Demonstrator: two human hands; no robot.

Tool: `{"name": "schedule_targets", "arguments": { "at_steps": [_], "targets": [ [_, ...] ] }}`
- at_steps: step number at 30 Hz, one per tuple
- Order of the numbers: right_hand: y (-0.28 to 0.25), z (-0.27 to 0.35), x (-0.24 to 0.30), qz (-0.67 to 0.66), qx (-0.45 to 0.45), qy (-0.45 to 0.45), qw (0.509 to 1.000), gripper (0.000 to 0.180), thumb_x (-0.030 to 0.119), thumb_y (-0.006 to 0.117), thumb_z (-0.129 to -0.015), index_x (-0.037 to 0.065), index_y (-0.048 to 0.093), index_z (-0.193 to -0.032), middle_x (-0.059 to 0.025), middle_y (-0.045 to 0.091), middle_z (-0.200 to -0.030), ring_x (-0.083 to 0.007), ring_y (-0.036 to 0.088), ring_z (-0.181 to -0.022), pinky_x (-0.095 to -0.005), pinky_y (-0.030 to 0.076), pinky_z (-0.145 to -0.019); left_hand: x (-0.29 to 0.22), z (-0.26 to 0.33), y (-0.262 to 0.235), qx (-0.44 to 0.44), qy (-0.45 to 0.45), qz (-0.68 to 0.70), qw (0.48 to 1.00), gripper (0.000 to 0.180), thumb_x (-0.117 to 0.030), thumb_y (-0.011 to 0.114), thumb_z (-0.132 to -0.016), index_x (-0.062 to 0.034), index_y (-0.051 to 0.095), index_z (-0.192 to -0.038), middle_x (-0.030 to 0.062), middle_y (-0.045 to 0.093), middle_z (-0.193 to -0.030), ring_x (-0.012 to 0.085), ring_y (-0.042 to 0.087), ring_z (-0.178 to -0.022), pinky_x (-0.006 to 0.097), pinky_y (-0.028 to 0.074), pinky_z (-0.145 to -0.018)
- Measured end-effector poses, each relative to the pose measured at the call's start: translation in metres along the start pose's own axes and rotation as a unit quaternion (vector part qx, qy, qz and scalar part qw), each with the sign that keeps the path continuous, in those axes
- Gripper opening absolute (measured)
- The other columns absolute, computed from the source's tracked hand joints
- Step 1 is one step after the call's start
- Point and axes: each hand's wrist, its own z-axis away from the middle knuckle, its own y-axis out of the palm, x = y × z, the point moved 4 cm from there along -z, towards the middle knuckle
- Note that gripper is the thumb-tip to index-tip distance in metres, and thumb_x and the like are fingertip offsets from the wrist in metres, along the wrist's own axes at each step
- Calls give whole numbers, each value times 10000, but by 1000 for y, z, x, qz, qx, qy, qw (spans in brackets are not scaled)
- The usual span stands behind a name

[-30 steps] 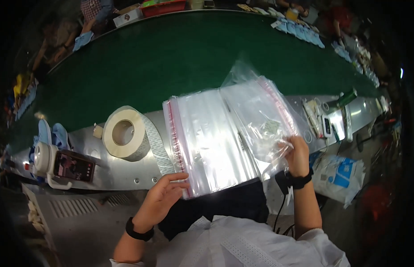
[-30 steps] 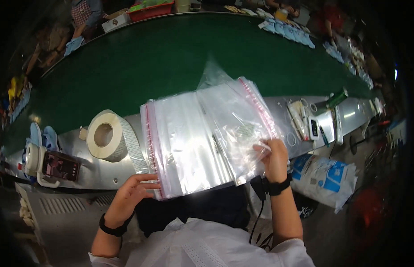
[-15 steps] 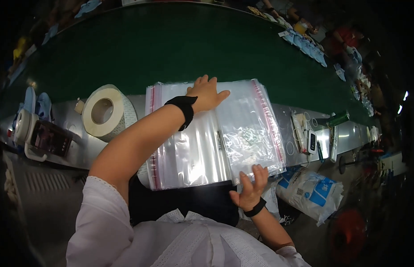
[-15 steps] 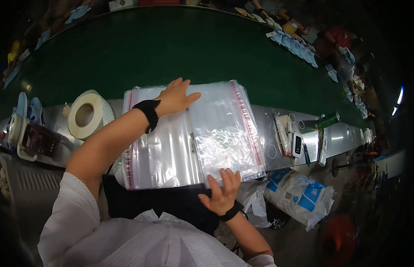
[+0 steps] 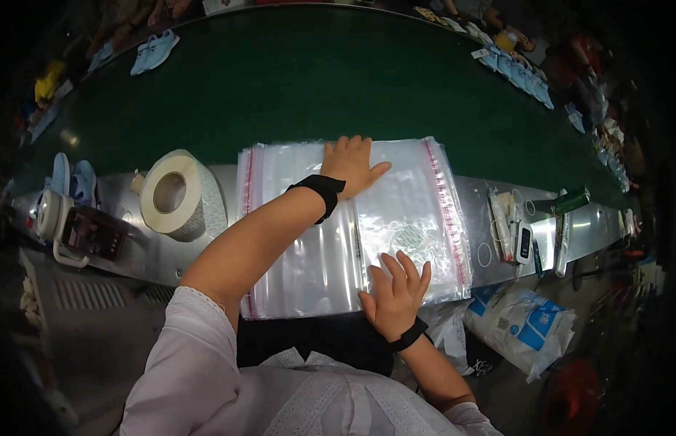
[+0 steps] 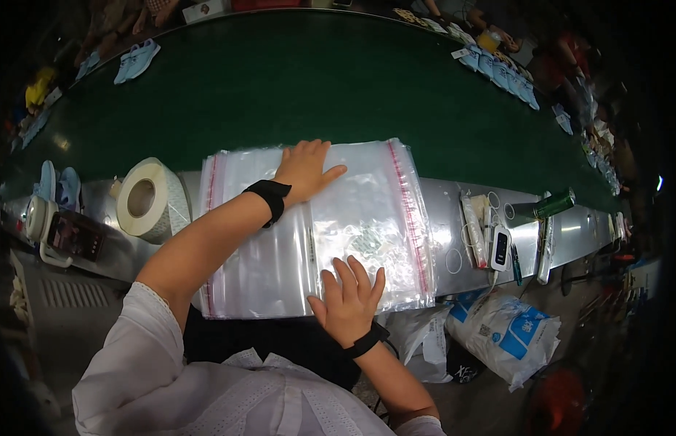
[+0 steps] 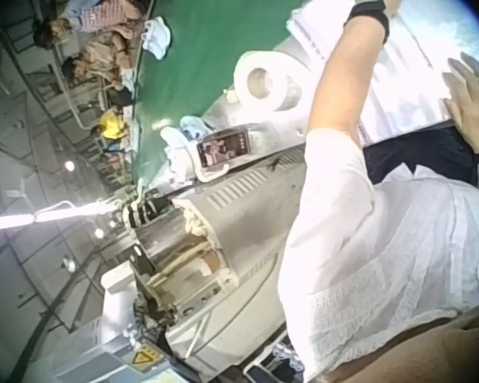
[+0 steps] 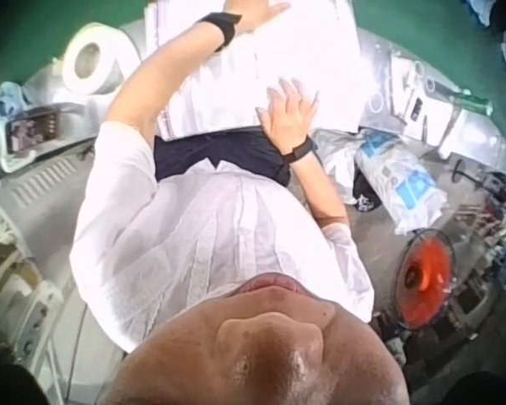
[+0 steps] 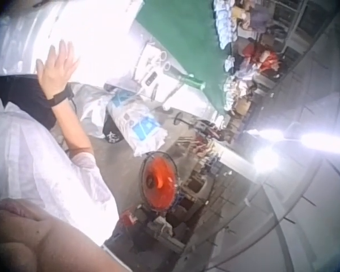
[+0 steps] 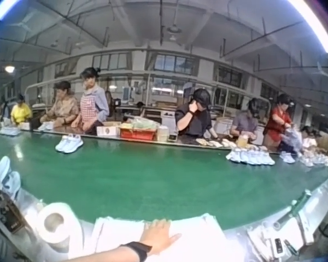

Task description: Preparing clear plastic adhesive bags and labels for shoe packaging in a factory environment.

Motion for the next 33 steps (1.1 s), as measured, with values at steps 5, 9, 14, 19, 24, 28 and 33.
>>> {"name": "schedule_targets", "arguments": {
  "at_steps": [5, 9, 14, 19, 24, 28, 33],
  "targets": [
    [-3, -2, 8, -68, 61, 22, 996, 436, 369, 642, -735, 70, 584, -1048, -120, 496, -1193, -324, 405, -1189, -630, 147, -1010, 31, 44, -12, -163, 31, 110, 980, 614, -446, 505, -878, 40, 449, -1248, 244, 448, -1278, 389, 379, -1226, 459, 273, -1044],
    [-18, 1, 19, -137, 24, 24, 990, 340, 269, 574, -776, 58, 558, -1043, -152, 482, -1183, -361, 408, -1171, -611, 157, -1023, 36, 161, -62, -103, 49, 294, 949, 412, -258, 569, -881, 19, 490, -1176, 194, 500, -1206, 331, 496, -1122, 369, 392, -953],
    [-4, -13, 57, -198, 39, -33, 979, 252, 118, 583, -755, 74, 561, -1003, -124, 510, -1140, -342, 422, -1159, -585, 211, -1013, 115, 300, -50, -278, -214, 272, 896, 442, -69, 595, -844, -13, 415, -1243, 131, 494, -1185, 200, 530, -1012, 319, 460, -813],
    [-1, -49, 119, -281, 65, -131, 948, 243, 16, 650, -675, 68, 591, -905, -97, 551, -1056, -328, 482, -1080, -520, 311, -964, 103, 319, -18, -182, -229, 542, 788, 507, -65, 588, -860, -11, 340, -1299, 98, 559, -1044, 95, 539, -809, 228, 451, -721],
    [20, -57, 156, -335, 149, -91, 926, 232, 40, 668, -686, 22, 590, -904, -115, 575, -968, -316, 545, -928, -385, 439, -800, 89, 321, 13, -99, -172, 603, 773, 223, -134, 572, -891, -8, 539, -1072, 16, 598, -824, 60, 542, -743, 216, 439, -650],
    [25, -58, 155, -322, 176, -65, 928, 192, 61, 656, -731, 26, 602, -911, -121, 590, -930, -302, 573, -853, -365, 461, -741, 111, 326, -1, -38, -223, 608, 761, 182, -182, 533, -917, -20, 609, -950, -17, 593, -808, 39, 507, -703, 198, 416, -624],
    [29, -64, 164, -496, 272, 47, 823, 135, 114, 630, -832, 15, 572, -904, -92, 592, -828, -192, 585, -717, -286, 454, -638, 111, 343, -28, -109, -245, 746, 610, 199, -151, 483, -939, -6, 566, -1047, 26, 601, -942, 74, 572, -853, 224, 469, -752]
  ]
}}
